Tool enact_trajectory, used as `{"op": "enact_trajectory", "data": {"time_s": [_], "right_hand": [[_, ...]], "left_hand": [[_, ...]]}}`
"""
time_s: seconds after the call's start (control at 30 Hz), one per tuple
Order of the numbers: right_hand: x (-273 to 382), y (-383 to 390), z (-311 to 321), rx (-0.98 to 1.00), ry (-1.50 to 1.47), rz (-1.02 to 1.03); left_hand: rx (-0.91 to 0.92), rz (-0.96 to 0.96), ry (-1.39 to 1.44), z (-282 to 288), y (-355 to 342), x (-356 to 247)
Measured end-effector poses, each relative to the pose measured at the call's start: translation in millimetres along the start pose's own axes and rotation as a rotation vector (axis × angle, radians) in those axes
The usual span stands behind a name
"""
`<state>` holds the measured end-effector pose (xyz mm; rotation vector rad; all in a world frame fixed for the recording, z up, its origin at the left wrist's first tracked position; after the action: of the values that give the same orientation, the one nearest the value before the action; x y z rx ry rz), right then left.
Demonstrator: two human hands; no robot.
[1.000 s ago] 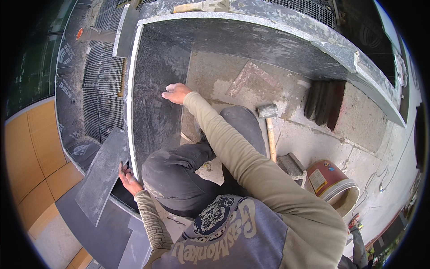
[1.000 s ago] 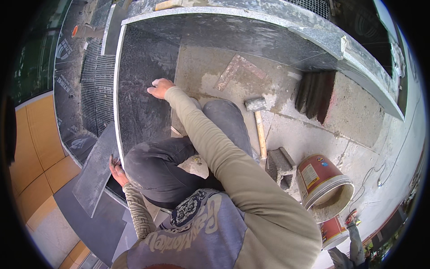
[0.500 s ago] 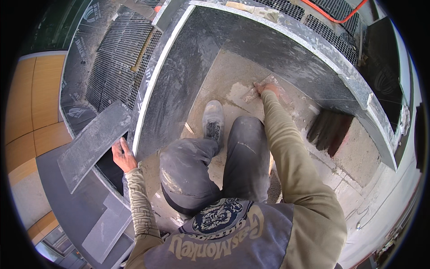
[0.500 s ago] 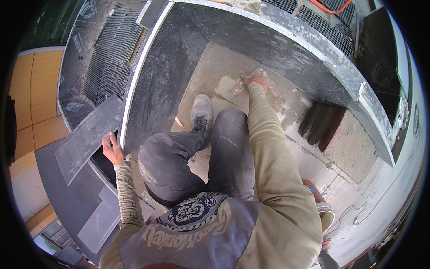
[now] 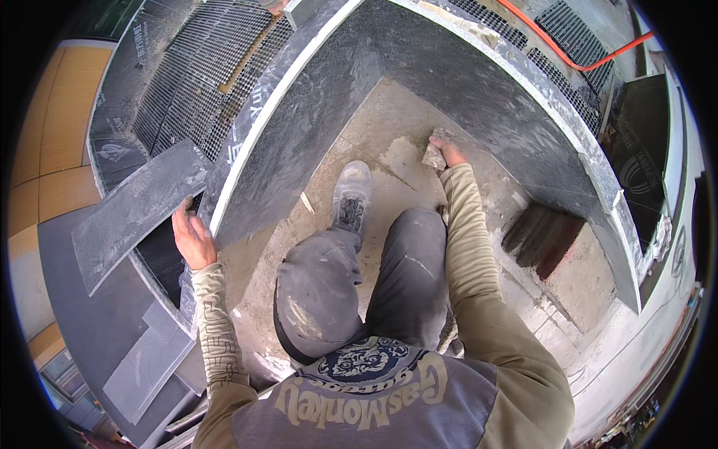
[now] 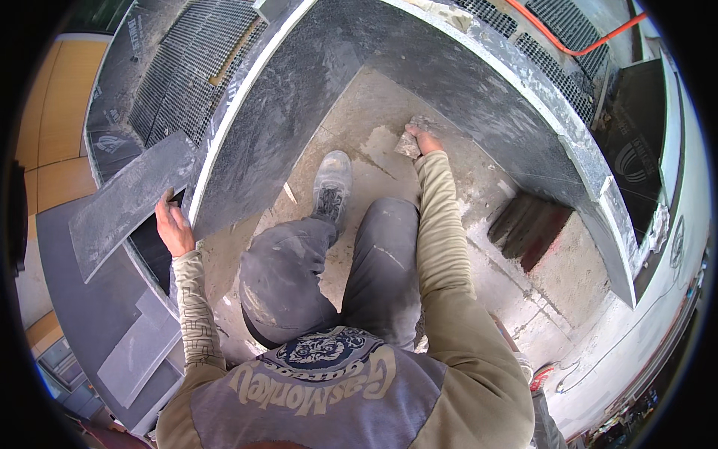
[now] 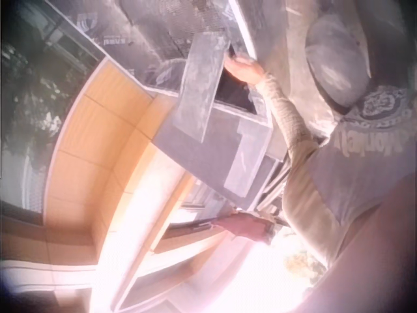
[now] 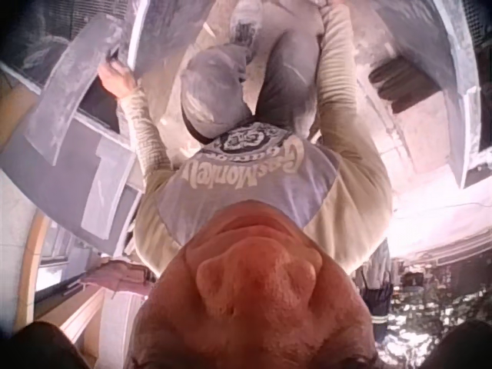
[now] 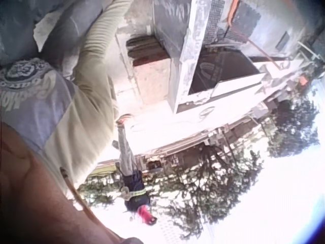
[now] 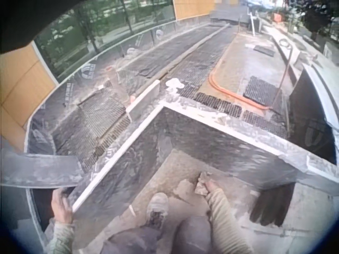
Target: The person spreads cement on the floor using a trowel, then places a large tile onto the prepared area. They use a rubber mallet to tap the tile into position and adjust its alignment.
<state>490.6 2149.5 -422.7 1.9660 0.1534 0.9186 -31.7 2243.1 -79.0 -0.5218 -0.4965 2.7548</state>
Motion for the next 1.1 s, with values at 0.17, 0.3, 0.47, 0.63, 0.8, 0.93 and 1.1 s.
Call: {"op": "enact_trajectory", "data": {"time_s": [0.17, 0.3, 0.47, 0.63, 0.8, 0.93, 1.1], "right_hand": [[16.1, 97.4, -77.6, 0.008, -0.048, 0.349], [7.8, 86.3, -149.3, -0.007, -0.110, 0.518], [3.5, -17.5, -187.3, -0.085, -0.062, 0.575], [-18.8, -104.1, -200.5, -0.199, -0.015, 0.619], [-5.3, -116.1, -216.4, -0.258, -0.060, 0.641], [3.9, -116.9, -207.2, -0.196, -0.012, 0.600], [16.0, -107.2, -208.6, -0.245, 0.020, 0.465]], "left_hand": [[0.073, 0.020, -0.065, -12.6, -32.0, -61.0], [0.197, -0.206, -0.005, -54.4, -77.6, -142.0], [0.218, -0.247, -0.065, -103.1, -104.4, -168.5], [0.235, -0.223, -0.141, -118.1, -104.6, -168.6], [0.253, -0.172, -0.162, -119.5, -109.3, -167.5], [0.274, -0.138, -0.111, -123.6, -113.3, -169.4], [0.302, -0.115, -0.079, -125.4, -117.1, -167.0]]}}
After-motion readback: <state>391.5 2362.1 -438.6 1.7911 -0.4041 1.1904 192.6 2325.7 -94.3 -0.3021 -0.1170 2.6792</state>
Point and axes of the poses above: each hand's wrist, its own y-axis away from the middle knuckle, its own z-axis out of the back of the hand, x = y × z, the point moved 2 cm from there along -y, towards the middle knuckle, and after that the axes turned 5 degrees about y, right-handed, at the moved point
